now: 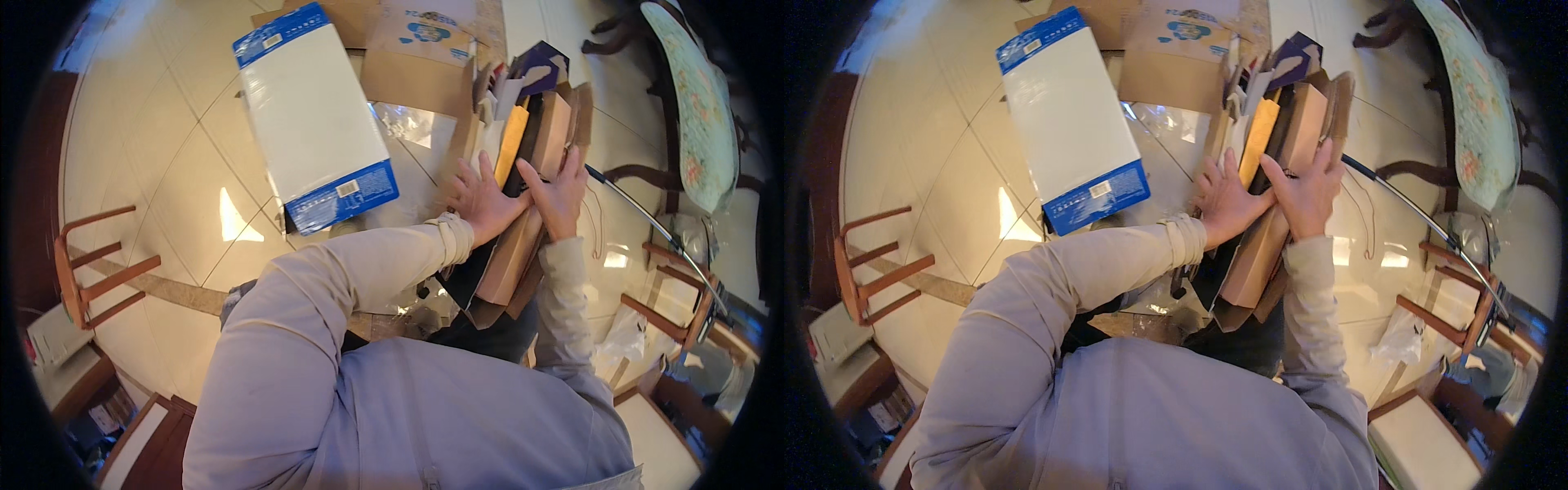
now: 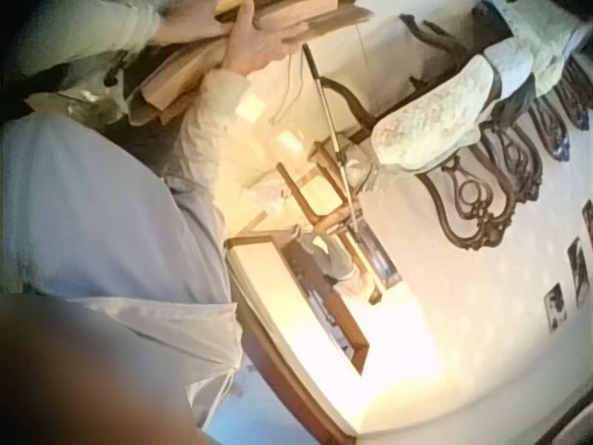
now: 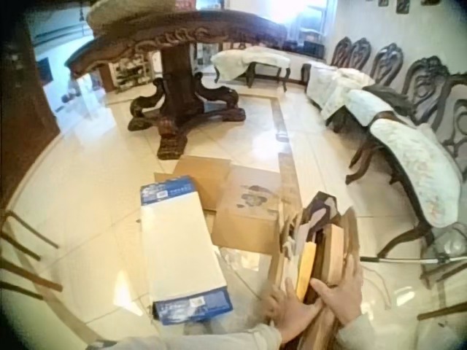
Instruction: The person sits on the floor and sorts through a pile of cardboard boxes. They pick up individual boxes, unfold them, and stack them into a neat pile.
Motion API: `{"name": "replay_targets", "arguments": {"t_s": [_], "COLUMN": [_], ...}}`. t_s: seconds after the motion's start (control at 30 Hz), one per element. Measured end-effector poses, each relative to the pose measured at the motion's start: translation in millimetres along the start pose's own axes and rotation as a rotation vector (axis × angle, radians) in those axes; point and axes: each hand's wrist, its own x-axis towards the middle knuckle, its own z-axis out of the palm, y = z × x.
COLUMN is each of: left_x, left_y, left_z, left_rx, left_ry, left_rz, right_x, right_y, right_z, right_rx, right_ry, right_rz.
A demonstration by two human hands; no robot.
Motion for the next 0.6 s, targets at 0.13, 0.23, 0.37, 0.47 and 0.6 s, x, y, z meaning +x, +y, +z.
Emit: {"name": "replay_targets", "arguments": {"t_s": [0.13, 0.23, 0.37, 0.47, 0.6], "left_x": [-2.3, -4.1, 3.3, 7.3, 7.4], "left_y": [8.0, 13.2, 4.2, -8.5, -12.3], "left_z": [10.3, 17.2, 20.4, 12.6, 8.2], "left_rx": [0.024, 0.037, 0.004, -0.053, -0.035], "left_ry": [0.012, 0.006, 0.04, 0.058, 0.081], "left_rz": [-0.003, -0.006, 0.023, 0.081, 0.104], "right_x": [12.1, 11.3, 14.0, 15.2, 13.1], "right_y": [-3.0, 0.2, 6.5, 30.5, 21.7], "right_z": [6.7, 7.3, 3.7, -3.5, -6.0], "right_rx": [-0.201, -0.238, -0.11, 0.332, 0.023], "right_ry": [0.011, 0.015, 0.061, 0.072, -0.087], "right_rz": [0.156, 0.161, 0.072, 0.067, -0.047]}}
